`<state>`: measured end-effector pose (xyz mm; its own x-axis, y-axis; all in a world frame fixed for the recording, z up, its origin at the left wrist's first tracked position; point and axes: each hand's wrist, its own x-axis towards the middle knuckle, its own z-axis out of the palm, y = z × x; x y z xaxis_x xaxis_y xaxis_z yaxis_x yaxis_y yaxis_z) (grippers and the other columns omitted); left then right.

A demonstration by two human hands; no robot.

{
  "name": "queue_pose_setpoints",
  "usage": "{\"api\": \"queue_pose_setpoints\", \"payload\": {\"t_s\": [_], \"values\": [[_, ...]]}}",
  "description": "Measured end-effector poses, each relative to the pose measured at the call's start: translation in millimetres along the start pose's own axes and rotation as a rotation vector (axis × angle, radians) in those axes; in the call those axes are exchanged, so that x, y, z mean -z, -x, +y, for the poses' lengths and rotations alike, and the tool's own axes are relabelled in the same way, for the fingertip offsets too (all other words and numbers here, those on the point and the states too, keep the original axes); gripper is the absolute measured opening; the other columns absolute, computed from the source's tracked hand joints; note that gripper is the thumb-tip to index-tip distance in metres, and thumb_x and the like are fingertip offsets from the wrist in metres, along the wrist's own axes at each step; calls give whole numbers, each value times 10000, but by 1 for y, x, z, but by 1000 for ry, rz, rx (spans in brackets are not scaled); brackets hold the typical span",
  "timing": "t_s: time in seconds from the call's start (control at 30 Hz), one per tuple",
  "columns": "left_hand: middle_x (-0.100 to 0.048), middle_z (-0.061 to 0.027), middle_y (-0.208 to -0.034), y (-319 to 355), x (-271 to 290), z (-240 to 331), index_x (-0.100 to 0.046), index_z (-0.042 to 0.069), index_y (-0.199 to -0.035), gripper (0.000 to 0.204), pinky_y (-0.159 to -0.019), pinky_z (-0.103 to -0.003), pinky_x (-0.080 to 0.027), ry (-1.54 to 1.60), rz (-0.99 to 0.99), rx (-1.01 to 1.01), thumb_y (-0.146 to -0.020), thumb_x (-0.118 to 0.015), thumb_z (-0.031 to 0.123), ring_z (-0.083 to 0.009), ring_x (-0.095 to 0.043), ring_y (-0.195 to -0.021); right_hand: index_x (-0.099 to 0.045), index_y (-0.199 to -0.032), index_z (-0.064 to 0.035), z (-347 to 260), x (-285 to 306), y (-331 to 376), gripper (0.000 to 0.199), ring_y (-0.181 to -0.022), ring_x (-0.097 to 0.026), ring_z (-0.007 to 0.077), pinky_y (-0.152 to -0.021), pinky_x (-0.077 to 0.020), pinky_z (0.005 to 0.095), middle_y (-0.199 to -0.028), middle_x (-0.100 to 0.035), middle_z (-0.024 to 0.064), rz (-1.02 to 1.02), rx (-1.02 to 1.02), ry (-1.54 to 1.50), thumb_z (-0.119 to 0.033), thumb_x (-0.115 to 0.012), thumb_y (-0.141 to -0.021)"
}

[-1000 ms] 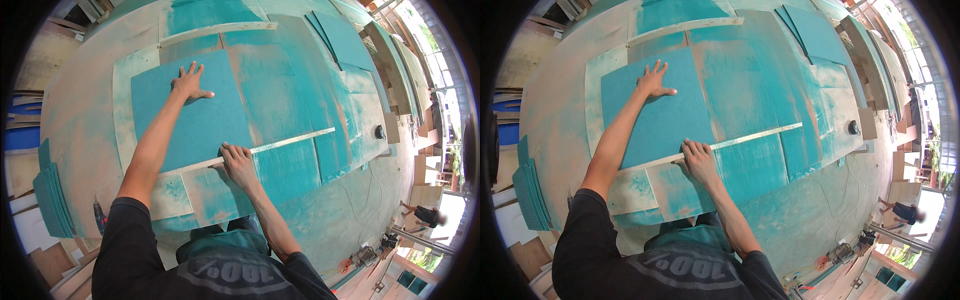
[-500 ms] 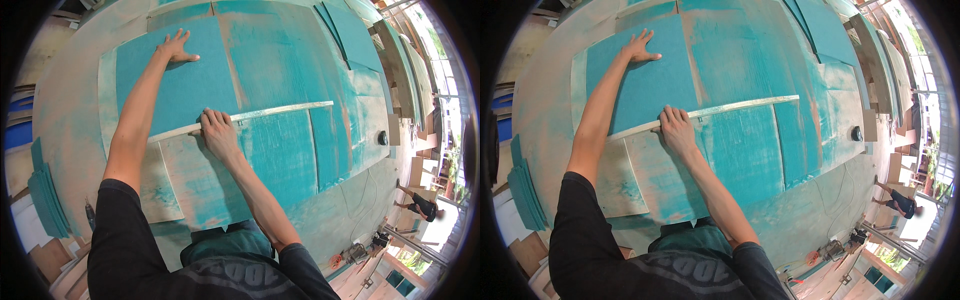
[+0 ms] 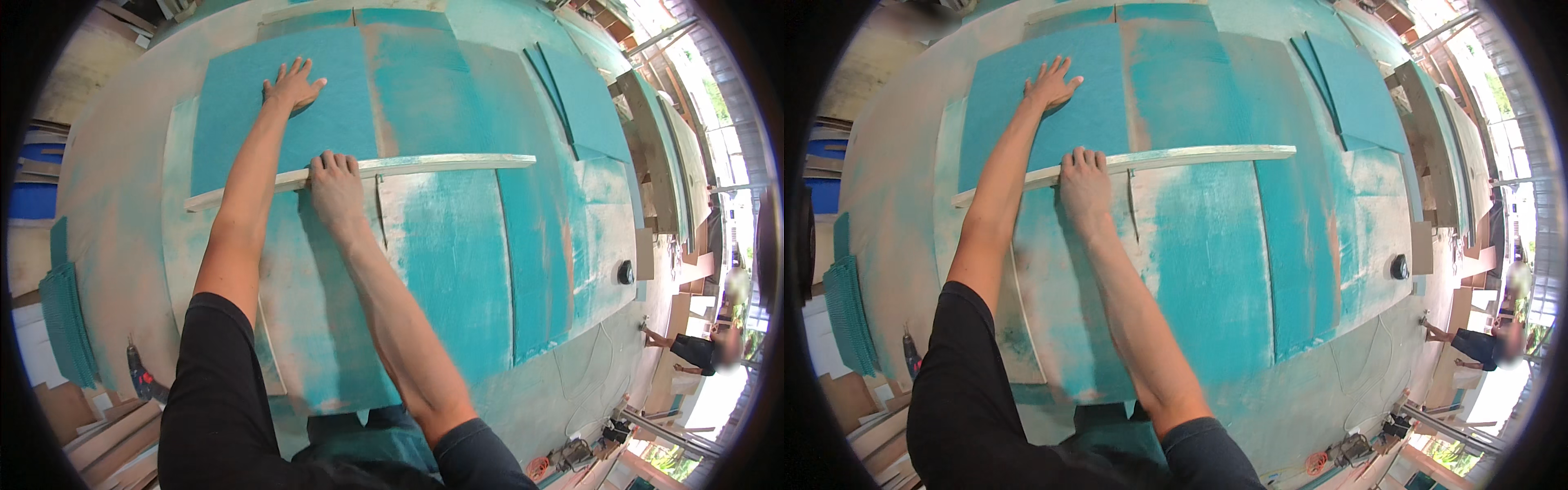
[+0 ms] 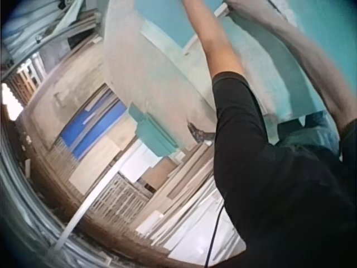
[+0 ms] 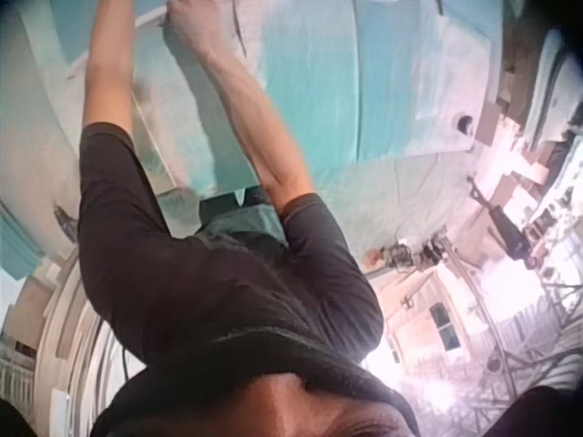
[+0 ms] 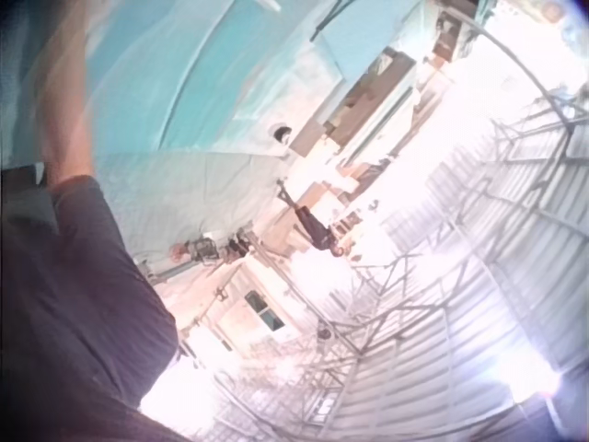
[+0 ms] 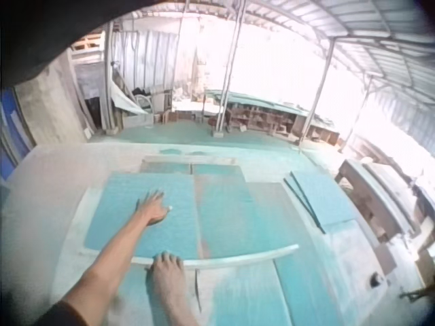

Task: The person sands a teal-colored board on a workbench using a sanding block and a wooden guide. They repeatedly rub the sanding block along the board's surface, guided by the wooden strip, to smooth the edges and face.

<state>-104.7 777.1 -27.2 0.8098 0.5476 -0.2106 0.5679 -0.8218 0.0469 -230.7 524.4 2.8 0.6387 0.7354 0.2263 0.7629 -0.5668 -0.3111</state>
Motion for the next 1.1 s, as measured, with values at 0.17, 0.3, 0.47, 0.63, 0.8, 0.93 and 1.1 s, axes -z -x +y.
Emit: {"api": "queue_pose_setpoints", "payload": {"t_s": [0.17, 0.3, 0.47, 0.63, 0.8, 0.93, 1.1], "values": [[-85, 22, -1792, -2, 9, 3, -152, 288, -1711, 817, -1238, -735, -216, 4, 11, 12, -1043, -402, 687, -327, -128, -1635, -674, -1078, -38, -1, -4, -4, 178, -1153, -616, 287, -1096, -412, 418, -1144, -663, 144, 53, -13, -2, -129, -580, -957], [-119, 9, -1788, 36, 14, 5, -189, 271, -1706, 820, -1231, -735, -226, 7, 5, -10, -1038, -414, 691, -332, -155, -1630, -645, -1096, -42, -5, 2, 26, 200, -1156, -610, 300, -1086, -413, 432, -1199, -649, 146, -10, -13, -17, -168, -652, -941], [-196, -17, -1773, 164, -6, 14, -263, 245, -1689, 815, -1193, -738, -271, 19, 28, -49, -1028, -473, 673, -343, -225, -1605, -614, -1144, -32, -27, 22, 141, 284, -1174, -599, 329, -1083, -411, 447, -1343, -614, 167, -5, -2, -122, -172, -698, -911], [-226, -75, -1759, 311, -24, 29, -279, 186, -1681, 814, -1146, -735, -307, 41, 6, -112, -1038, -503, 631, -387, -243, -1588, -604, -1215, -31, -62, 71, 278, 354, -1191, -590, 326, -1094, -414, 462, -1430, -589, 177, -106, -14, -137, -142, -718, -899], [-221, -131, -1753, 430, -50, 40, -278, 120, -1673, 833, -1120, -785, -292, 146, -17, -161, -1037, -539, 590, -441, -228, -1583, -600, -1286, -44, -92, 99, 398, 396, -1264, -576, 300, -1151, -404, 469, -1516, -546, 163, -224, -54, -43, -205, -705, -939], [-220, -125, -1752, 493, -66, 44, -261, 133, -1681, 837, -1090, -779, -304, 129, -23, -159, -1037, -539, 590, -430, -233, -1578, -593, -1325, -49, -110, 117, 458, 432, -1302, -568, 285, -1179, -396, 467, -1540, -538, 133, -292, -116, -86, -180, -706, -929], [-231, -127, -1748, 537, -71, 48, -263, 129, -1680, 841, -1080, -779, -314, 150, -39, -172, -1035, -542, 590, -433, -241, -1574, -603, -1360, -101, -119, 121, 502, 487, -1291, -575, 257, -1174, -399, 455, -1522, -551, 75, -287, -117, -20, -236, -742, -914]]}}
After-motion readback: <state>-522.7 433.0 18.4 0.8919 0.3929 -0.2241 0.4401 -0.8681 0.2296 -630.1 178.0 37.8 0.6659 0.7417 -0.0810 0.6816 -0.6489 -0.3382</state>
